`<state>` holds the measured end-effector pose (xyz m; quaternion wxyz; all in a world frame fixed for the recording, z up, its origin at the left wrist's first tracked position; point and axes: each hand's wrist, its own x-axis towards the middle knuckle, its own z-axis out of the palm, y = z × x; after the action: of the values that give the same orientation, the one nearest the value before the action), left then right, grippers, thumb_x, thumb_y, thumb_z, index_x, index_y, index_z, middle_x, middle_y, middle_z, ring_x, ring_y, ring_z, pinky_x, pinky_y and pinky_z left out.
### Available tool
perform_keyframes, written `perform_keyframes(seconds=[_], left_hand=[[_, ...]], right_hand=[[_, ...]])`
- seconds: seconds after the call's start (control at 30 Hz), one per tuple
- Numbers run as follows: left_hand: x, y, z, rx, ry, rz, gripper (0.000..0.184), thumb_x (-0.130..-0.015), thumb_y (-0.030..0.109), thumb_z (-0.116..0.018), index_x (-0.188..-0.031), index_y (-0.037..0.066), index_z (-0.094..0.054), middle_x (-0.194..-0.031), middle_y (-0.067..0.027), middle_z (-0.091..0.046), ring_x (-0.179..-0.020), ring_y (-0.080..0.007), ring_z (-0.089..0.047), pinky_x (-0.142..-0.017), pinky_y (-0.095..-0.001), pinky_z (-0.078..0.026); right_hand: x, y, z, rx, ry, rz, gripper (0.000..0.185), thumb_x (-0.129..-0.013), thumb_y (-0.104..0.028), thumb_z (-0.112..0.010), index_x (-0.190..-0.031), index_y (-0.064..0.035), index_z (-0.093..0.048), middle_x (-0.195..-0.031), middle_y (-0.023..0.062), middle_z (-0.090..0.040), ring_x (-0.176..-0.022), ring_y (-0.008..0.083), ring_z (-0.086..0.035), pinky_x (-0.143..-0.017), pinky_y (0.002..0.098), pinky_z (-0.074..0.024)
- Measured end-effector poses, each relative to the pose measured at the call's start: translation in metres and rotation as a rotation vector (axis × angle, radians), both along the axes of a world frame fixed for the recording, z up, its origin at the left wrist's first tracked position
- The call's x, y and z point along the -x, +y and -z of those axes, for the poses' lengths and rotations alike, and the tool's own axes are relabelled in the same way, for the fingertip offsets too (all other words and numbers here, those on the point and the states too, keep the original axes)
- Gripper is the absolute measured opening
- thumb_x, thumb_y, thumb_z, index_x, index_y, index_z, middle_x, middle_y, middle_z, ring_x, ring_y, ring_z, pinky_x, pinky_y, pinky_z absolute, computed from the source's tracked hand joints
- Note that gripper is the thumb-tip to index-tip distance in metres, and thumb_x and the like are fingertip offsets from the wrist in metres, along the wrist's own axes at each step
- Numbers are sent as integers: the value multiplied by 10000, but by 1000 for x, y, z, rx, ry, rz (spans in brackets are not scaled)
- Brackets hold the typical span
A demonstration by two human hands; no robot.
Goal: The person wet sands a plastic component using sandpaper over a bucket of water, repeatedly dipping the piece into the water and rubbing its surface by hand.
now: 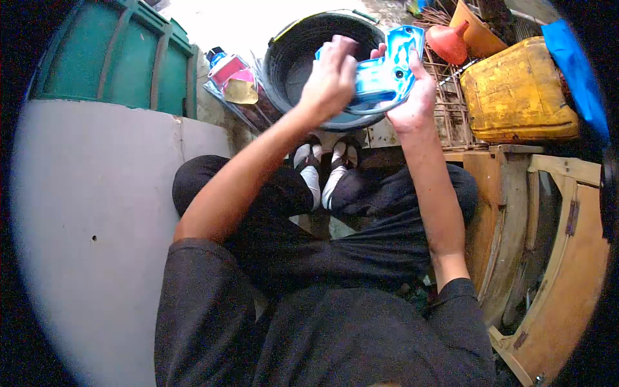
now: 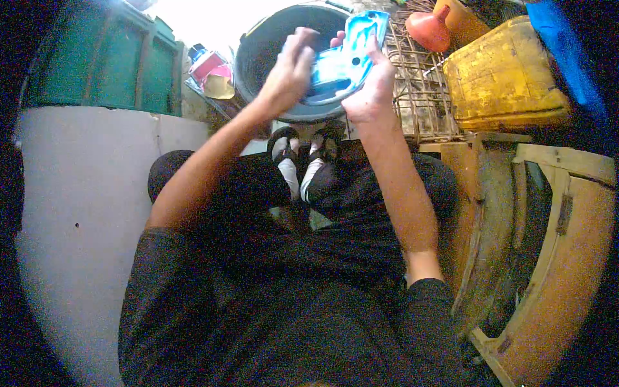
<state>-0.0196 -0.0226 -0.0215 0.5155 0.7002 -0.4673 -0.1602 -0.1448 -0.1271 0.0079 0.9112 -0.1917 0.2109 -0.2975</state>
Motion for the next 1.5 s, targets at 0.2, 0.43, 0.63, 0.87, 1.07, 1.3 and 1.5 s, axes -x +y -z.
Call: perform_keyframes(seconds=[0.2, 0.43, 0.63, 0.87, 1.07, 1.3, 1.5], left_hand=[[37, 15, 8, 25, -263, -135, 392, -1000, 247, -405, -1304, 9, -472, -1304, -266, -494, -1224, -440, -480, -1057, -565, -344], [-24, -7, 24, -53, 151, -120, 436, -1006, 223, -407, -1395, 27, -421, -1323, -223, -494, -1271, -377, -463, -1094, -386, -343], [28, 16, -5, -30, -130, 102, 458, -992, 241, -398, -1404, 48, -456, -1493, -211, -418, -1425, -418, -329, -1128, -681, -172], [30, 20, 4, -245, -20, 79, 600, -1019, 342, -370, -1538, 66, -254, -1616, -201, -211, -1501, -421, -142, -1142, -699, -90], [3, 5, 1, -281, -47, -83, 427, -1018, 288, -374, -1362, 36, -398, -1384, -231, -439, -1347, -432, -386, -1056, -753, -210], [41, 26, -14, -99, -178, 105, 530, -1008, 291, -400, -1468, 31, -366, -1558, -249, -300, -1487, -407, -209, -1158, -653, -137], [-18, 0, 21, -228, 237, -116, 489, -1015, 273, -418, -1438, 33, -377, -1437, -268, -409, -1367, -359, -397, -1128, -421, -320]], right_hand=[[-8, -1, 5, 21, 9, 52, 404, -1023, -323, -485, -1285, -21, -545, -1178, 141, -640, -1083, 272, -608, -973, 469, -482], [-4, 5, -12, -61, -3, 39, 386, -1017, -298, -502, -1284, -22, -546, -1190, 153, -636, -1094, 280, -602, -1000, 459, -475], [5, -6, 0, -28, -9, 101, 378, -1022, -281, -489, -1295, -22, -531, -1176, 151, -636, -1090, 289, -603, -996, 466, -476], [-1, -10, 6, 0, 37, 75, 384, -1017, -306, -502, -1274, -23, -550, -1169, 157, -639, -1088, 297, -603, -991, 470, -478], [-1, 1, -4, -48, 56, 99, 389, -1022, -309, -493, -1277, -18, -536, -1146, 162, -637, -1056, 295, -600, -975, 451, -486], [4, -11, 3, -56, 14, 112, 401, -1025, -324, -492, -1271, -12, -541, -1142, 166, -641, -1064, 305, -602, -985, 469, -477], [-1, -7, -3, -107, 49, 37, 405, -1016, -329, -504, -1262, -10, -549, -1149, 165, -649, -1071, 315, -606, -983, 485, -482]])
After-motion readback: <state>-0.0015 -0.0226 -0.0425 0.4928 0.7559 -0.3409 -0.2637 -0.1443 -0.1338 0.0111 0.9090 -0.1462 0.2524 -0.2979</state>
